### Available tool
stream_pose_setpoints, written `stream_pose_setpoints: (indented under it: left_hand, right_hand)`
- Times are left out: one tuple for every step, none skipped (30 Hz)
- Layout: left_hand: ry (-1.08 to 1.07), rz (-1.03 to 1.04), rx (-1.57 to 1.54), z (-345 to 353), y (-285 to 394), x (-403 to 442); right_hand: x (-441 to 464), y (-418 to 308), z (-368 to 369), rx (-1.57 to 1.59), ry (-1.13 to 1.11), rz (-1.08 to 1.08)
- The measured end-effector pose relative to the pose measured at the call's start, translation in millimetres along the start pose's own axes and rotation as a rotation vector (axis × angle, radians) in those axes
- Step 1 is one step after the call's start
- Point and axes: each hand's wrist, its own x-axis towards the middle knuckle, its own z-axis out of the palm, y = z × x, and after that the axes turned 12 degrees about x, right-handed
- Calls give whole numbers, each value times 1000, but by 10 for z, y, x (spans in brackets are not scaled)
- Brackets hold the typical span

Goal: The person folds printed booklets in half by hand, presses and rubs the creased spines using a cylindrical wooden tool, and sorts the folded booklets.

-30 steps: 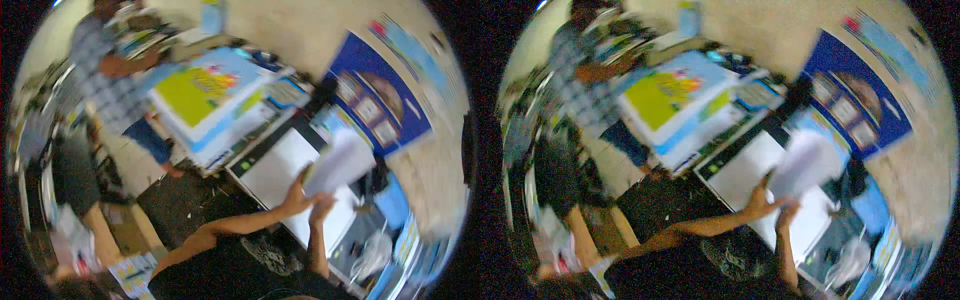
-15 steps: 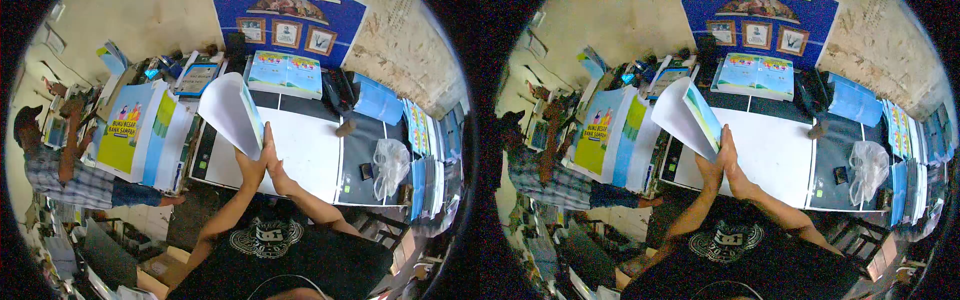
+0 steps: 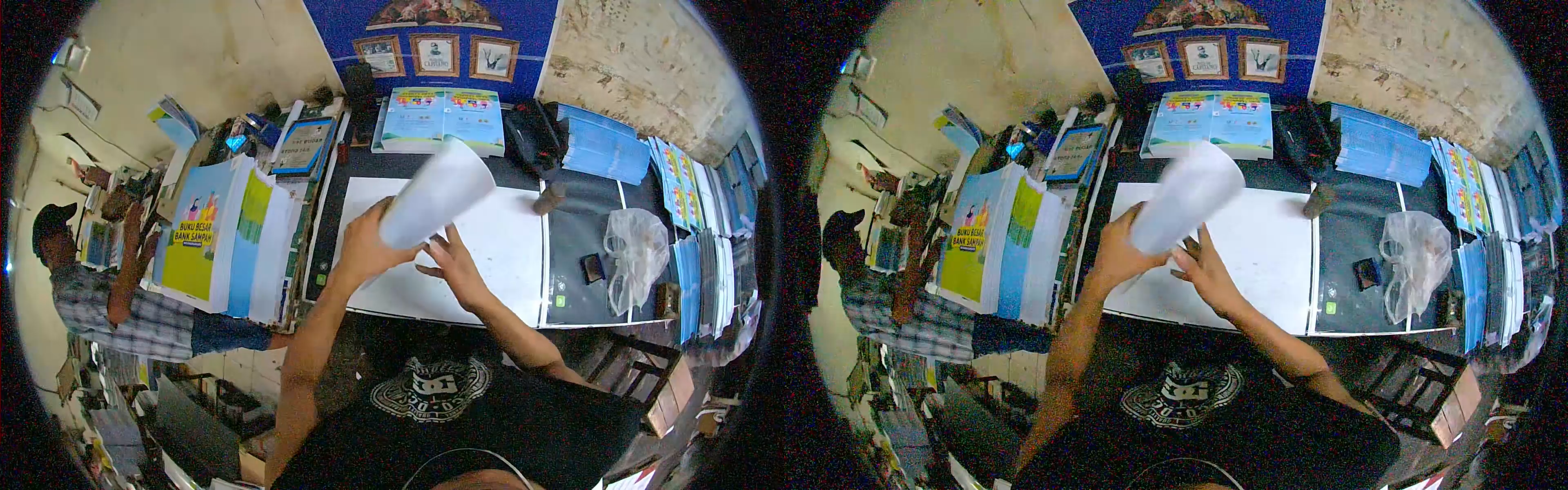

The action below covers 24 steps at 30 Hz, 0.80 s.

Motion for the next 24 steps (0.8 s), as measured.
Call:
stream_pose_setpoints:
  left_hand:
    - [-48, -3, 71, 69, -10, -15]
    - [-96, -3, 142, 140, -19, -34]
    - [-116, 4, 218, 224, -15, -47]
    - [-126, -4, 303, 272, -44, -68]
    - [-145, 8, 286, 327, -92, -86]
    - [-159, 15, 269, 360, -170, -93]
    - [-195, -14, 256, 362, -293, -81]
    - [-236, -32, 231, 369, -420, -16]
    - [-289, -36, 196, 367, -523, 32]
    - [-317, -71, 161, 339, -612, 78]
    - [-344, -100, 127, 284, -715, 119]
    - [-370, -131, 95, 210, -807, 122]
    - [-319, -45, 87, 123, -888, 70]
    - [-355, 8, 37, -42, -870, 49]
    - [-394, 61, -14, -289, -760, 39]
    - [-439, 112, -72, -459, -664, -14]
    - [-336, 209, 72, -523, -635, -109]
    - [-367, 269, 86, -572, -557, -160]
    - [-387, 317, 108, -600, -444, -165]
    - [-394, 355, 146, -634, -401, -175]
    - [-359, 380, 139, -577, -361, -207]
    - [-324, 411, 134, -510, -310, -252]
    - [-301, 403, 184, -566, -205, -307]
    - [-286, 399, 223, -613, -94, -345]
  right_hand:
    - [26, 57, -35, 62, 73, 56]
    - [70, 132, -78, 120, 141, 115]
    - [114, 317, -150, 226, 304, 89]
    - [143, 457, -243, 254, 411, 107]
    - [186, 663, -469, 268, 443, 161]
    - [111, 588, -329, 229, 580, 133]
    - [76, 660, -443, 185, 519, 128]
    - [14, 642, -441, 200, 516, 106]
    - [7, 745, -587, 217, 458, 79]
    - [-26, 755, -695, 171, 462, 102]
    - [-50, 762, -791, 127, 465, 119]
    - [-71, 771, -895, 84, 465, 136]
    - [-111, 817, -1096, 220, 391, 75]
    - [-157, 677, -1189, 167, 298, 35]
    - [-150, 499, -1507, 214, 166, 46]
    - [-141, 325, -1830, 260, 34, 61]
    - [-187, 64, -1759, 1, 14, -104]
    - [-224, -261, -1496, -359, -33, -181]
    - [-277, -511, -1320, -569, -61, -209]
    - [-272, -521, -1381, -607, -109, -238]
    - [-271, -440, -1479, -843, -89, -269]
    - [-193, -377, -1516, -1078, -60, -317]
    - [-116, -297, -1272, -880, 58, -298]
    - [-145, -220, -1022, -684, 180, -260]
